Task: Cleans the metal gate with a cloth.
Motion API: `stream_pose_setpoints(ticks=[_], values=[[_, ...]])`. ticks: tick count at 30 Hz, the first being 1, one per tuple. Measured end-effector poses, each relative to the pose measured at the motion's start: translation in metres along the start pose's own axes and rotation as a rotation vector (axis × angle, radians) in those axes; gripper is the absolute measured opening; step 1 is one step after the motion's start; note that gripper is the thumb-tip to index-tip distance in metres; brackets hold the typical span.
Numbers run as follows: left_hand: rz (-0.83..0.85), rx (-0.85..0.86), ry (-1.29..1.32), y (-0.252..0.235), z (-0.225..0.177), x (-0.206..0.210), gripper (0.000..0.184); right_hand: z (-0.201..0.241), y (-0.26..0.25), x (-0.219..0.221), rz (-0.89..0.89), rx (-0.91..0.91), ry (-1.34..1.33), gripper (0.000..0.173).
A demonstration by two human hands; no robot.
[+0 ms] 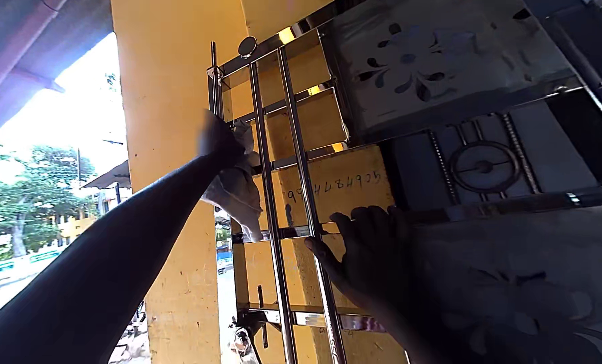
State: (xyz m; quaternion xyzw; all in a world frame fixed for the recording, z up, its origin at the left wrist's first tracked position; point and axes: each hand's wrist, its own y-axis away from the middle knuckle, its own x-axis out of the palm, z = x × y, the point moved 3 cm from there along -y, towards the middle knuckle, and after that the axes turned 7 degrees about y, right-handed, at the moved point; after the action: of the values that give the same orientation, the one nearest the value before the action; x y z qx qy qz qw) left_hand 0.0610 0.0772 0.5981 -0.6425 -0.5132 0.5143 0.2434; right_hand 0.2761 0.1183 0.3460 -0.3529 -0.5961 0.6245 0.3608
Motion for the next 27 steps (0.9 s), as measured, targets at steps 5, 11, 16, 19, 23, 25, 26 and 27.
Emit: stream_pose_setpoints(ticks=[5, 11, 16, 19, 23, 25, 26, 27], values=[[-0.110, -0.041, -0.035, -0.032, -0.020, -0.012, 0.067, -0.004, -0.003, -0.002, -0.005, -0.027, 0.023, 0.086], [-0.055, -0.093, -0.043, -0.017, -0.004, -0.016, 0.069, -0.006, 0.000, -0.003, 0.007, -0.005, -0.056, 0.083], [0.154, -0.131, -0.128, 0.030, 0.013, -0.020, 0.052, -0.012, 0.001, -0.002, -0.021, -0.040, -0.127, 0.082], [0.186, -0.160, -0.179, 0.035, 0.011, -0.016, 0.049, -0.013, 0.000, -0.002, -0.027, -0.028, -0.127, 0.080], [0.055, -0.113, -0.117, 0.017, 0.001, -0.003, 0.057, -0.017, 0.000, -0.003, -0.011, -0.054, -0.116, 0.079], [0.006, -0.076, -0.142, 0.004, -0.004, -0.002, 0.058, -0.019, -0.001, -0.002, -0.012, -0.074, -0.097, 0.080], [-0.019, -0.059, -0.150, -0.004, -0.006, -0.003, 0.057, -0.020, 0.000, -0.001, -0.012, -0.081, -0.094, 0.080], [-0.061, -0.043, -0.153, -0.015, -0.008, -0.003, 0.056, -0.021, 0.000, -0.001, -0.014, -0.083, -0.090, 0.080]])
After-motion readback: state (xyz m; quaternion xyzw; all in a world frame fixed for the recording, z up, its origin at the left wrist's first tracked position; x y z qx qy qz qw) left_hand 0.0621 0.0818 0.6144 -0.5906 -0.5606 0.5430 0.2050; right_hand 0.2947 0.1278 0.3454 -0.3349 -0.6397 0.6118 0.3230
